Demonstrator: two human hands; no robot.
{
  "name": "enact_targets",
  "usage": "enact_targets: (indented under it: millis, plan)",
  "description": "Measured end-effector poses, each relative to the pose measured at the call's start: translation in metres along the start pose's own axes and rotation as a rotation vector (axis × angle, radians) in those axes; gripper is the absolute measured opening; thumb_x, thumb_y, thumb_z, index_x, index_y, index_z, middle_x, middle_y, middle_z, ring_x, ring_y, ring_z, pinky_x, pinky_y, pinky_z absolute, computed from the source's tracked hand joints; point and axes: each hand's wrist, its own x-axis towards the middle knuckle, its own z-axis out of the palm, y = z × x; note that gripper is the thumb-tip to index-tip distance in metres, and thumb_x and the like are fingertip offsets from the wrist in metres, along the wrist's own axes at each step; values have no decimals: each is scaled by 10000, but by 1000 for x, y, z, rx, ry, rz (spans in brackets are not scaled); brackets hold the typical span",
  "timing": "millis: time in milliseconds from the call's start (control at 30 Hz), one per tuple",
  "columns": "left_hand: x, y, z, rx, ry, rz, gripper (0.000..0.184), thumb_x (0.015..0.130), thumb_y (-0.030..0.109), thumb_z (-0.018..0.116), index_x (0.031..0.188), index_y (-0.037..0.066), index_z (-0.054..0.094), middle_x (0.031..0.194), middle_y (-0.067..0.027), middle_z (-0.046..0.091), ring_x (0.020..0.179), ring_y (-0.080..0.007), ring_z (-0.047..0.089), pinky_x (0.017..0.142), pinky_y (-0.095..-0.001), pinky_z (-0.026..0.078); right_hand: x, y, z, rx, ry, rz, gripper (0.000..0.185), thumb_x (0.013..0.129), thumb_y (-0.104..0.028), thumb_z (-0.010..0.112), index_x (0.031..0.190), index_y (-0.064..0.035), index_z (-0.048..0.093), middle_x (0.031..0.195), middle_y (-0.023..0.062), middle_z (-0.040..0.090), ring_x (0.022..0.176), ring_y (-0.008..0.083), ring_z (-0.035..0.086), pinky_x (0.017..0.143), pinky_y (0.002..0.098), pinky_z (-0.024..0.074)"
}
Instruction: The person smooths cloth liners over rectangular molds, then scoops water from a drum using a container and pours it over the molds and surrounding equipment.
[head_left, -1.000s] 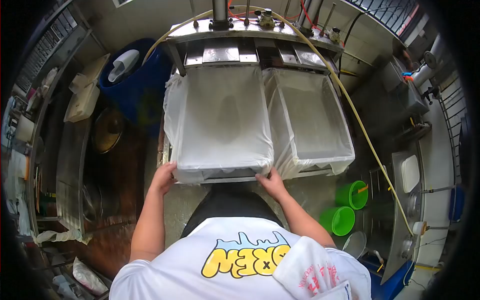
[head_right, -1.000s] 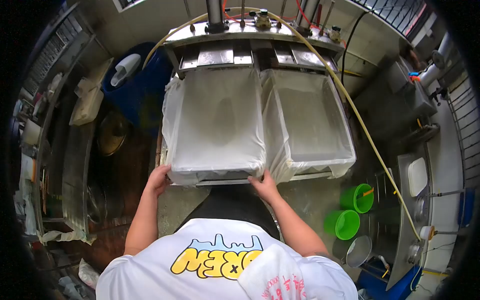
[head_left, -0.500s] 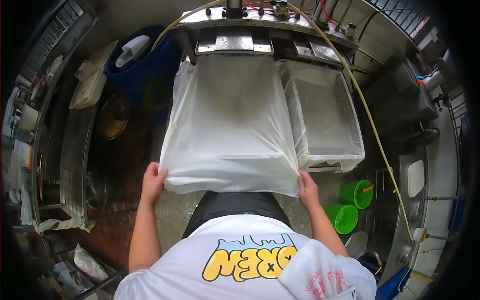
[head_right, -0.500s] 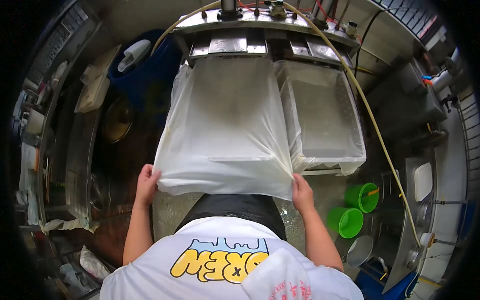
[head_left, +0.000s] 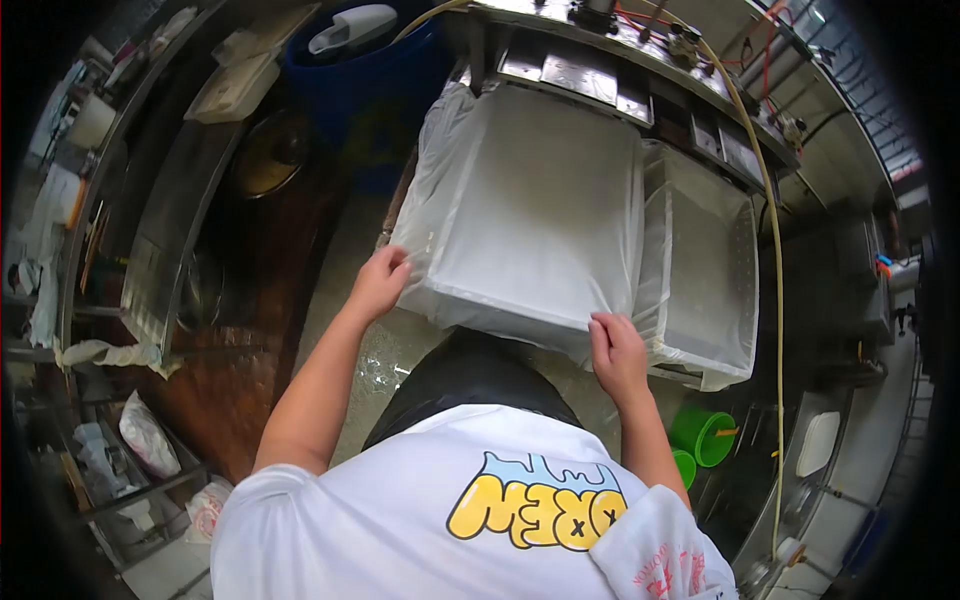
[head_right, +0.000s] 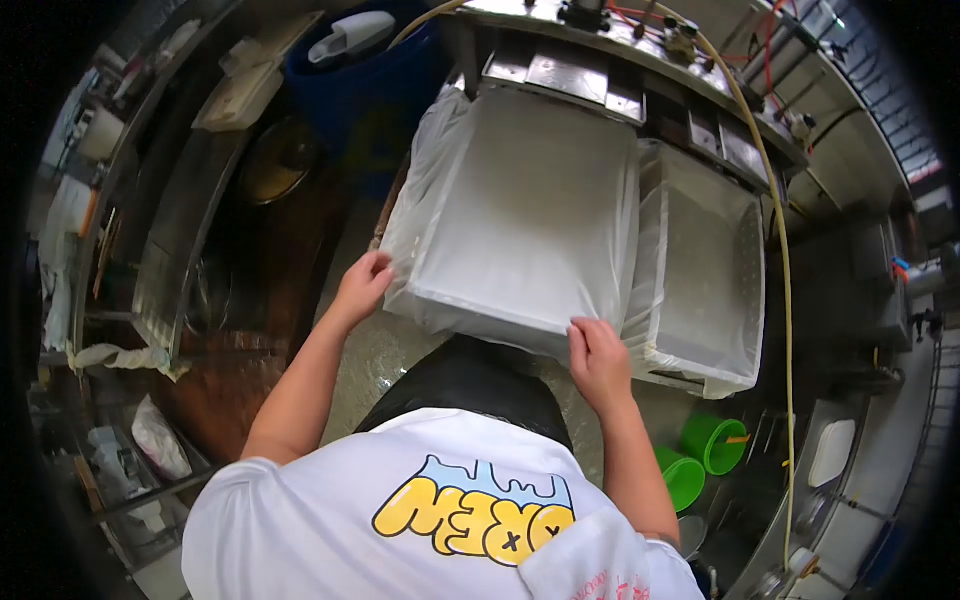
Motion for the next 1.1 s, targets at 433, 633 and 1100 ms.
enact_targets:
  millis: [433,633,1100]
  plan:
    - [77,-17,32,-911,-520,-447,314,1017,338,709,1214,95,676,1001,44,657,890,-82,587,772,-300,514,55,19,86,-201,-21,-248,254,924,-132,727,1144,-12,682,1130,197,687,1030,392,651,892,484,540]
    - [76,-15,6,-986,-446,-435,156,1001,226,725,1099,118,669,950,43,660,777,-83,595,663,-277,483,55,28,89,-248,-73,-160,249,932,-170,724,1126,-19,684,1104,193,701,1031,396,656,895,482,544]
    - [77,-2,-10,-771,-406,-409,243,938,255,736,1131,121,674,937,51,659,773,-71,590,562,-271,415,49,31,92,-281,-118,-77,261,962,-230,699,1142,-41,693,1118,179,713,1055,391,670,910,472,549]
